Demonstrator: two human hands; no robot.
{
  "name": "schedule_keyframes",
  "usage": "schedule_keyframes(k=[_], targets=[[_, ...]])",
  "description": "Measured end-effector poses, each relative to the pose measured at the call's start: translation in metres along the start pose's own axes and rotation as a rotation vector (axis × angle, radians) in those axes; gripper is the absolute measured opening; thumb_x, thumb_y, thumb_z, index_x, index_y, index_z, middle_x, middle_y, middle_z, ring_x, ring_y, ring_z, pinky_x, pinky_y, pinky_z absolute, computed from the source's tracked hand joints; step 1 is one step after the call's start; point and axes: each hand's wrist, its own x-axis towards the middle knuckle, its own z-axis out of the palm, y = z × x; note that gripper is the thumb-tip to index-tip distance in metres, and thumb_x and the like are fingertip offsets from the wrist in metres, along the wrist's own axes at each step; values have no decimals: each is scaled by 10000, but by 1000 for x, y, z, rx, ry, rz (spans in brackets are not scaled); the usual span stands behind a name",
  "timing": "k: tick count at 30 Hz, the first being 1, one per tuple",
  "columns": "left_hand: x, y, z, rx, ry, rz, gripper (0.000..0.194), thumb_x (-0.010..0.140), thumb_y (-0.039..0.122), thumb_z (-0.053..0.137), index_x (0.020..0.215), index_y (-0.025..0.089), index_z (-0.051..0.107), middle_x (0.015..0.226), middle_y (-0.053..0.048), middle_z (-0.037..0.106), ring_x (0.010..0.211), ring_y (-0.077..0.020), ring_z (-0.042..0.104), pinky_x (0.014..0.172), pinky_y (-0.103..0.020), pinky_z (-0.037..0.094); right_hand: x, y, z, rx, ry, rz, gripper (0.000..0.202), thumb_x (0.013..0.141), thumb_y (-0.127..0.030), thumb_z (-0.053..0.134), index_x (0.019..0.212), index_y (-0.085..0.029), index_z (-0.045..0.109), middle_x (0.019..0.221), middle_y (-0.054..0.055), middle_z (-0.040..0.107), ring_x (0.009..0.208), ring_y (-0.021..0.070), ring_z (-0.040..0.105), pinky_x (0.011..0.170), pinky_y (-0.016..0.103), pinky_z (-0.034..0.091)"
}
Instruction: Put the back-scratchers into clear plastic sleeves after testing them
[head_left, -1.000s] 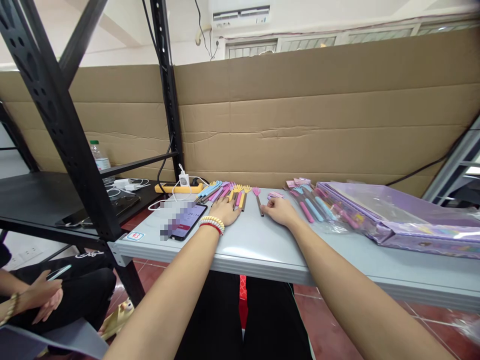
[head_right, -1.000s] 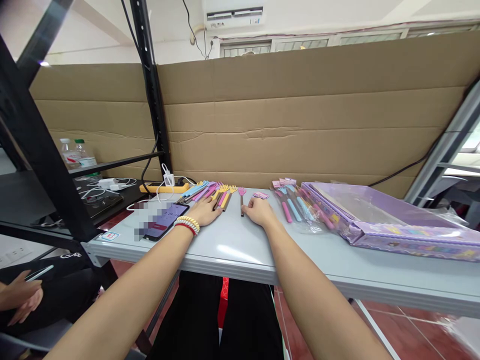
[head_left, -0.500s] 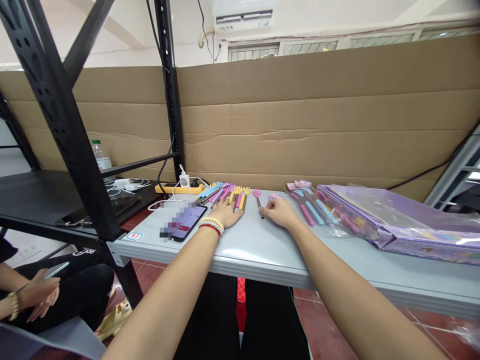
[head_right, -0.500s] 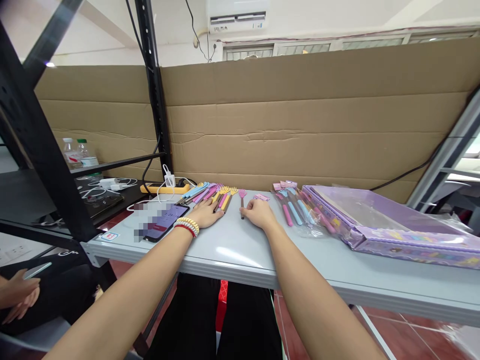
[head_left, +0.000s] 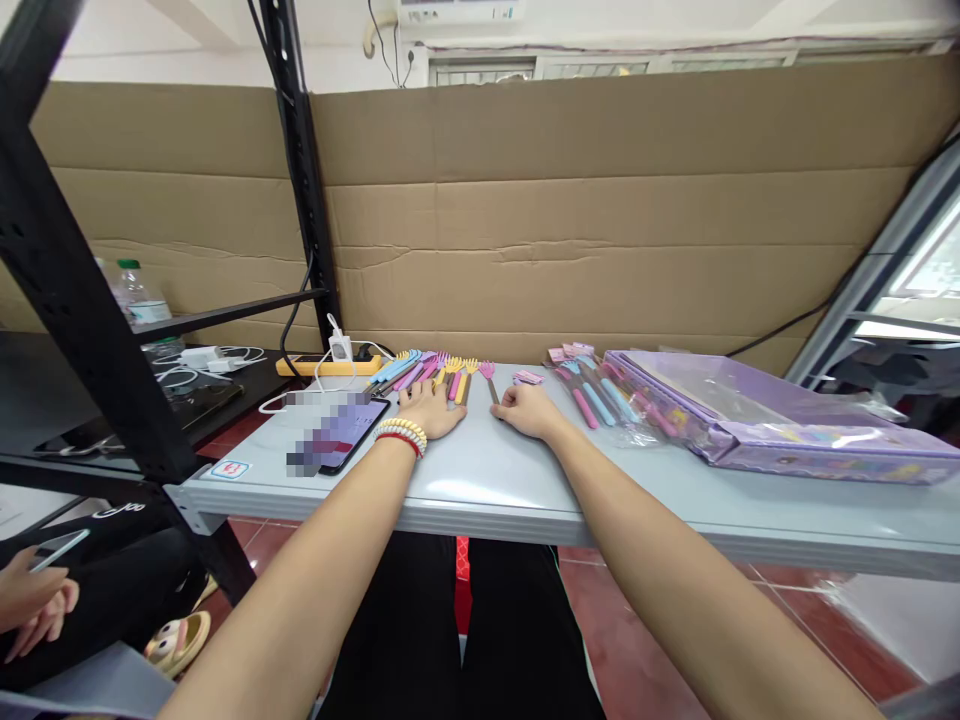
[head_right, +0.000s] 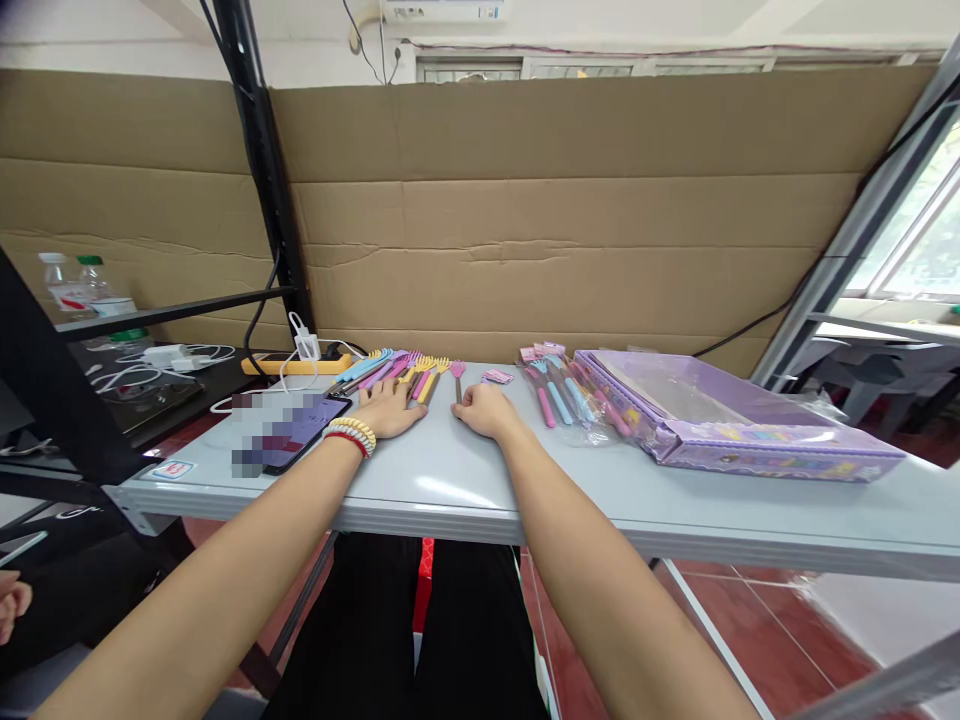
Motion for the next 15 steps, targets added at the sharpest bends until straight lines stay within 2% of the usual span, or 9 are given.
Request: schedule_keyframes(k=[6,11,15], targets=[[3,4,-1,7,-14,-11,784,800,631,323,1443,182,313,1505,-162,293,1396,-339,216,1094,-533,180,0,-2,1,-57,0,10,226,761,-391,582,665,-189,614,705,47,641,660,154,542,576,253,323],[5,5,-1,2,28,-24,767,790,636,347,1414,189,355,1480,-158,336,1369,-356,257,1082,-534,199,-1,-5,1,-85,5,17,270,797,-420,544,671,-190,610,735,57,640,676,153,536,582,254,311],[5,4,-4,4,156,-9,615,831,519,341,1297,150,495,1382,-174,461,1291,-347,370,1041,-514,270,-1,-4,-2,-49,23,35,294,801,-432,532,631,-196,578,715,47,636,662,154,528,577,260,311]])
